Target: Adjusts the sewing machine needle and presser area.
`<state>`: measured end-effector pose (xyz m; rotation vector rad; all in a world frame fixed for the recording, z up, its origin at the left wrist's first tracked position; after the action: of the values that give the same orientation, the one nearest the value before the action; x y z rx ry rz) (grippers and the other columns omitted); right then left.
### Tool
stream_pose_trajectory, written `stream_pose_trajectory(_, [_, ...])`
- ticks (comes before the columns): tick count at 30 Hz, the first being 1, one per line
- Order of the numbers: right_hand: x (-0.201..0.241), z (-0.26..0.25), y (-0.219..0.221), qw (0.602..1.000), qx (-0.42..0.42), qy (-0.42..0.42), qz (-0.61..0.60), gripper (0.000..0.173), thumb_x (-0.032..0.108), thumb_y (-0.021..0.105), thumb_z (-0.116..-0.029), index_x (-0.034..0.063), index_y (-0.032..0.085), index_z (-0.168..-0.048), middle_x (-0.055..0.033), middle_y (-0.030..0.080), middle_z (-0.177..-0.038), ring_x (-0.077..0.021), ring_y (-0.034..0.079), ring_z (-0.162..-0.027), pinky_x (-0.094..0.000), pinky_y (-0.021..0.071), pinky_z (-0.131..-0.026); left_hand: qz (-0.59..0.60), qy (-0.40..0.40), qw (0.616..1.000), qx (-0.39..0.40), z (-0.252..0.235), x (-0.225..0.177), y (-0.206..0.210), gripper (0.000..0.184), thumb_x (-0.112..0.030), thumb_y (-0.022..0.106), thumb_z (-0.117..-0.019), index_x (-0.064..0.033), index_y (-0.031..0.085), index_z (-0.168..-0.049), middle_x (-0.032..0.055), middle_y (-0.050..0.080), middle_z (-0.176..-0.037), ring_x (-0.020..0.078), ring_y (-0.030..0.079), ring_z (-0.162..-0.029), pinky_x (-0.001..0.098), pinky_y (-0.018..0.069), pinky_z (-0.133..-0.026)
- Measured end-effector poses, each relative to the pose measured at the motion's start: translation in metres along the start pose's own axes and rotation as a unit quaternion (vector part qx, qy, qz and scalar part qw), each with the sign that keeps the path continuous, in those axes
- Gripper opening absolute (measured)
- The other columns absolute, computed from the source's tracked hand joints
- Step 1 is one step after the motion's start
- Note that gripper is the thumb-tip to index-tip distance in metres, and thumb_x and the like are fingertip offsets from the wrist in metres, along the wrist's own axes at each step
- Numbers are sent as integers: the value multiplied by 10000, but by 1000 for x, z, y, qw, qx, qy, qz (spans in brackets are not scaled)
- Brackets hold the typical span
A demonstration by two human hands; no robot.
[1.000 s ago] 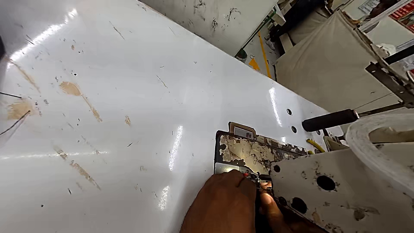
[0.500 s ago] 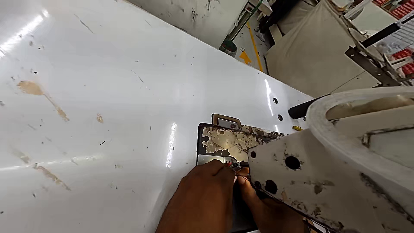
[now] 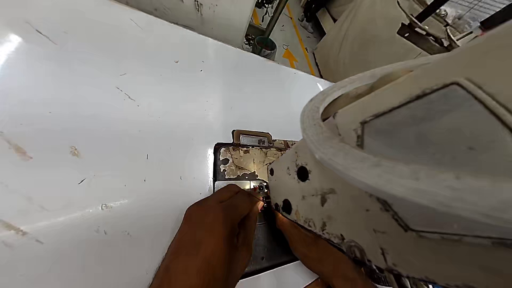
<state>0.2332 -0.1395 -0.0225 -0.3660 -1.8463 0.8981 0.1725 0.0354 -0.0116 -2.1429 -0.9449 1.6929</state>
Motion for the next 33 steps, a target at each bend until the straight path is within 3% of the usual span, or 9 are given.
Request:
stream_pose_trajectory(7, [-4,6,2,999,21,10,-27,199,285,655,-967,136,727,-857,84,657,-701,20,611,-619,-164,533,-590,-15,-1,1000,-19,0,-2,-5,207,-243,584,-933,-200,773,-860,-112,648,-779,-48,514,-594,137,413,-506])
stream_pose_trajectory(15, [6,-1,4,999,3,-27,-35,175,294,690,-918,148,735,-834,95,651,-680,33,582,-596,-152,506,-554,-3,0,1000,-17,1,0,-3,207,-243,588,-952,-203,775,-873,-121,666,-819,-60,505,-598,121,411,-509])
stream_pose_trajectory(17, [-8,2,3,995,-2,-86,-58,182,297,714,-951,141,765,-873,82,701,-724,11,629,-615,-185,539,-558,-1,0,1000,-17,1,-1,-3,211,-238,586,-955,-202,774,-866,-119,670,-827,-61,505,-602,120,409,-509])
stream_pose_trajectory(19, [8,-5,4,988,-20,-137,-74,166,247,725,-947,115,769,-856,76,705,-720,21,623,-604,-170,523,-546,1,-1,1000,-19,1,0,-3,215,-242,581,-963,-204,768,-864,-119,661,-820,-62,504,-606,120,408,-511])
stream_pose_trajectory(22, [70,-32,11,995,44,73,-49,102,87,728,-856,27,734,-773,45,659,-643,21,544,-576,-137,462,-617,-10,-5,999,-33,2,-1,-5,207,-245,577,-936,-208,768,-866,-126,633,-772,-75,502,-592,106,413,-508])
stream_pose_trajectory(24, [41,-17,8,992,-39,-78,-92,143,142,741,-881,31,733,-792,46,645,-642,31,544,-558,-121,452,-536,-8,-3,999,-39,2,-2,-6,205,-236,574,-935,-208,768,-873,-128,611,-757,-77,487,-587,102,401,-505])
stream_pose_trajectory(27, [11,-4,2,999,-2,-23,-33,167,299,673,-922,160,725,-846,109,630,-668,44,566,-584,-139,489,-538,-9,2,999,-42,2,-2,-6,213,-227,570,-940,-202,772,-876,-126,638,-787,-83,504,-604,94,415,-516])
stream_pose_trajectory(33, [11,-4,2,999,2,-6,-34,196,297,669,-928,142,735,-828,99,646,-674,45,579,-598,-140,503,-565,-13,0,999,-35,1,-1,-5,216,-243,569,-944,-211,773,-881,-125,639,-781,-71,510,-598,109,421,-514])
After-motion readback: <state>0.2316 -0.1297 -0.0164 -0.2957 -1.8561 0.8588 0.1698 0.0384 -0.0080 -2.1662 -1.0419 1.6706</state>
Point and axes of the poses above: each hand's wrist, its own z-axis away from the middle knuckle, its own y-axis out of the palm, x = y × z, the point moved 9 cm from there along -z, towards the middle knuckle
